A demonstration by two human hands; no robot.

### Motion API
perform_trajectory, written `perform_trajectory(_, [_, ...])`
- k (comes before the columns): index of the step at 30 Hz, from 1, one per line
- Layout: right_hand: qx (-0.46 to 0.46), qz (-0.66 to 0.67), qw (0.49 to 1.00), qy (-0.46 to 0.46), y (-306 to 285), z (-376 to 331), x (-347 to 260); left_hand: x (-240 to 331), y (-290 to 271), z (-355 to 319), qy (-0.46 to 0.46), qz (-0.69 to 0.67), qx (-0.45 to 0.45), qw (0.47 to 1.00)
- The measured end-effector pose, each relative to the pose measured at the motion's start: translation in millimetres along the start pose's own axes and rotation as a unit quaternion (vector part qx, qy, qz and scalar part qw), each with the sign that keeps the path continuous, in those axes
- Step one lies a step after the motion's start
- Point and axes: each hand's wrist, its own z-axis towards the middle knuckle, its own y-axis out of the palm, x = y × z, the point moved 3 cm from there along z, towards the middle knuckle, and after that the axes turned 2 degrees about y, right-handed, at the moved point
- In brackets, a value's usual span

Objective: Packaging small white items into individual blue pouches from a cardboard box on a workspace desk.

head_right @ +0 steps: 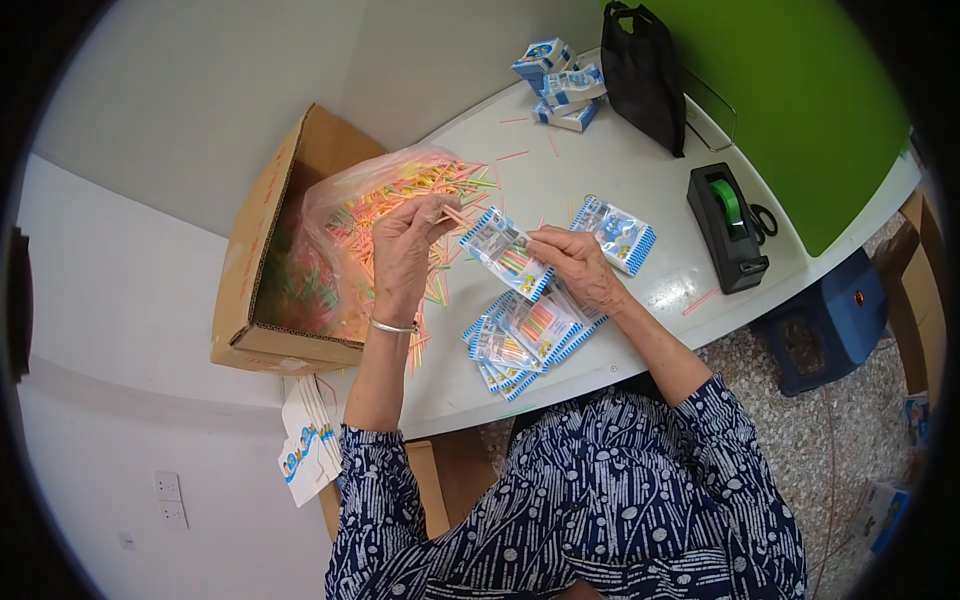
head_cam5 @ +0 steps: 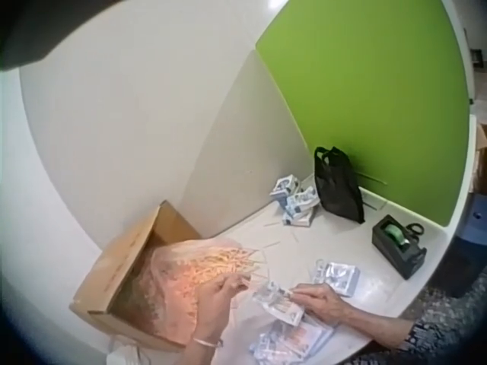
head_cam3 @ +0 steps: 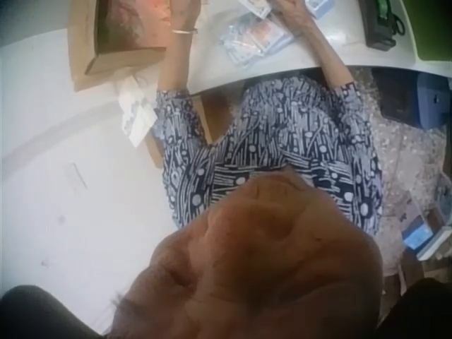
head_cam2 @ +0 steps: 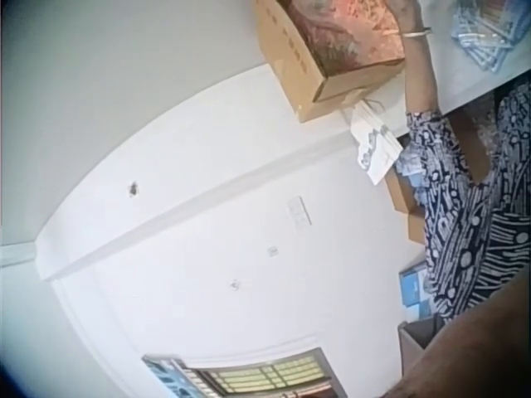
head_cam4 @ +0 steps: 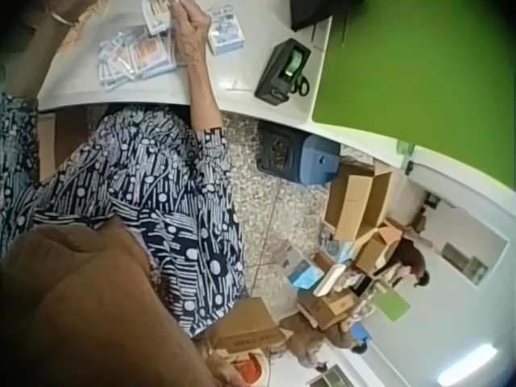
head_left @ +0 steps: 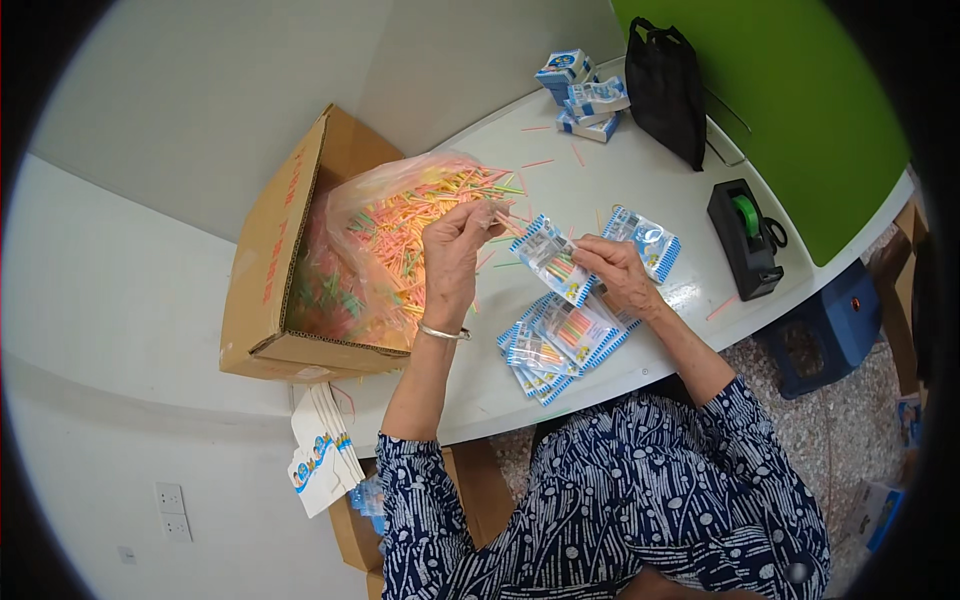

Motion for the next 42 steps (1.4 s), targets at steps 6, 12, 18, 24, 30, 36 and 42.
perform_trajectory(6, [0.021,0.029,0.999,-0.008,5,1,7,0,12,-4,-0.038,-0.021,-0.027,0.999])
perform_trajectory(12, [0.000,0.030,0.999,0.013,2,0,7,11,4,0,-0.032,-0.152,0.036,0.987])
perform_trajectory(18, [0.019,0.053,0.998,0.022,5,1,-1,19,-25,5,0.062,0.005,0.119,0.991])
perform_trajectory(24, [0.014,0.079,0.995,0.055,18,9,-6,0,-4,-18,0.008,0.143,-0.006,0.990])
perform_trajectory(30, [0.028,0.093,0.994,0.055,18,10,8,6,9,-21,-0.013,0.113,-0.067,0.991])
perform_trajectory(36, [0.027,0.173,0.982,0.069,24,10,-2,-5,10,-24,0.030,0.124,-0.094,0.987])
perform_trajectory(42, [-0.136,0.020,0.975,0.172,4,9,-8,2,24,-20,0.019,0.104,-0.140,0.984])
